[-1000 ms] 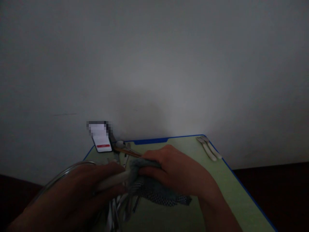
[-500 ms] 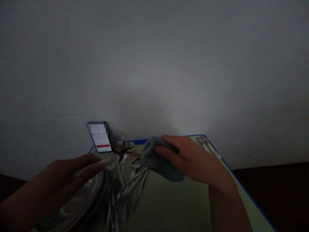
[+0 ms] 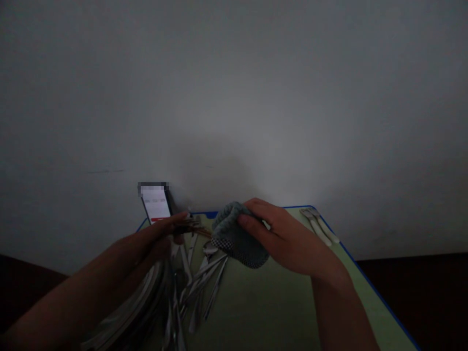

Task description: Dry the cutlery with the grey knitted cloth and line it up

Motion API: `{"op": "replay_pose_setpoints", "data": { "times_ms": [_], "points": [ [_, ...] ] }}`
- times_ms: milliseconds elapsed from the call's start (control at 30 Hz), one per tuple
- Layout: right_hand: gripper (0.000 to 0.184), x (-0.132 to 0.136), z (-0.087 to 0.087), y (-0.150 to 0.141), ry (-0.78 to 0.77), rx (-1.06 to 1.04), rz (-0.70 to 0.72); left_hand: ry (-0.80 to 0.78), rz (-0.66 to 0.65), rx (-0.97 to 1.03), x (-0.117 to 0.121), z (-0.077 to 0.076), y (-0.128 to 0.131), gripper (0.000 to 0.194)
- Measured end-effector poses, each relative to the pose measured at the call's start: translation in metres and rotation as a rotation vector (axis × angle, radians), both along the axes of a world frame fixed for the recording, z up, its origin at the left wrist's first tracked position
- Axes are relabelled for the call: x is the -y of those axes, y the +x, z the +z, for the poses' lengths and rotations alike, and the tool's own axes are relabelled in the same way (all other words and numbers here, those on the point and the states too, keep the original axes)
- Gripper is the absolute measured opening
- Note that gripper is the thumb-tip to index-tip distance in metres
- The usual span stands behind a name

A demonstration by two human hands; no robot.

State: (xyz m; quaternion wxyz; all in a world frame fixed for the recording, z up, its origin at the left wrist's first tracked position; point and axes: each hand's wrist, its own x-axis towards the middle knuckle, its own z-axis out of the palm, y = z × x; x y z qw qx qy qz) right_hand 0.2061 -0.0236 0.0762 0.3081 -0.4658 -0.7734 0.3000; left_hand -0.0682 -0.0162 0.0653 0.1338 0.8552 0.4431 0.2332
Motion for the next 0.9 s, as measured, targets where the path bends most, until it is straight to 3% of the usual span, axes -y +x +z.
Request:
{"op": "replay_pose_setpoints", "data": {
  "times_ms": [167,300,433,633,800,900],
  "points": [
    [0.03,-0.002,0.001,-0.008,0.02,0.028,0.072,-0.1,0.001,-0.04,-0.001,0.009,0.017,0.032],
    [0.028,-0.004,-0.001,-0.008,0.02,0.047,0.06,-0.172,-0.002,-0.087,0.001,0.021,0.027,0.028],
    [0.03,-0.006,-0.006,-0.007,0.006,0.031,0.04,-0.157,-0.03,-0.094,0.001,0.022,0.028,0.027],
    [0.032,-0.011,-0.014,-0.01,0.018,-0.021,0.015,-0.114,-0.018,0.02,0.005,0.024,0.031,0.022],
    [0.032,-0.011,-0.015,-0.008,-0.042,-0.029,0.1,-0.1,0.082,0.198,0.007,0.026,0.031,0.02],
    [0.031,-0.011,-0.012,-0.01,-0.064,-0.017,0.123,-0.115,0.077,0.214,0.007,0.026,0.032,0.015]
  ]
}}
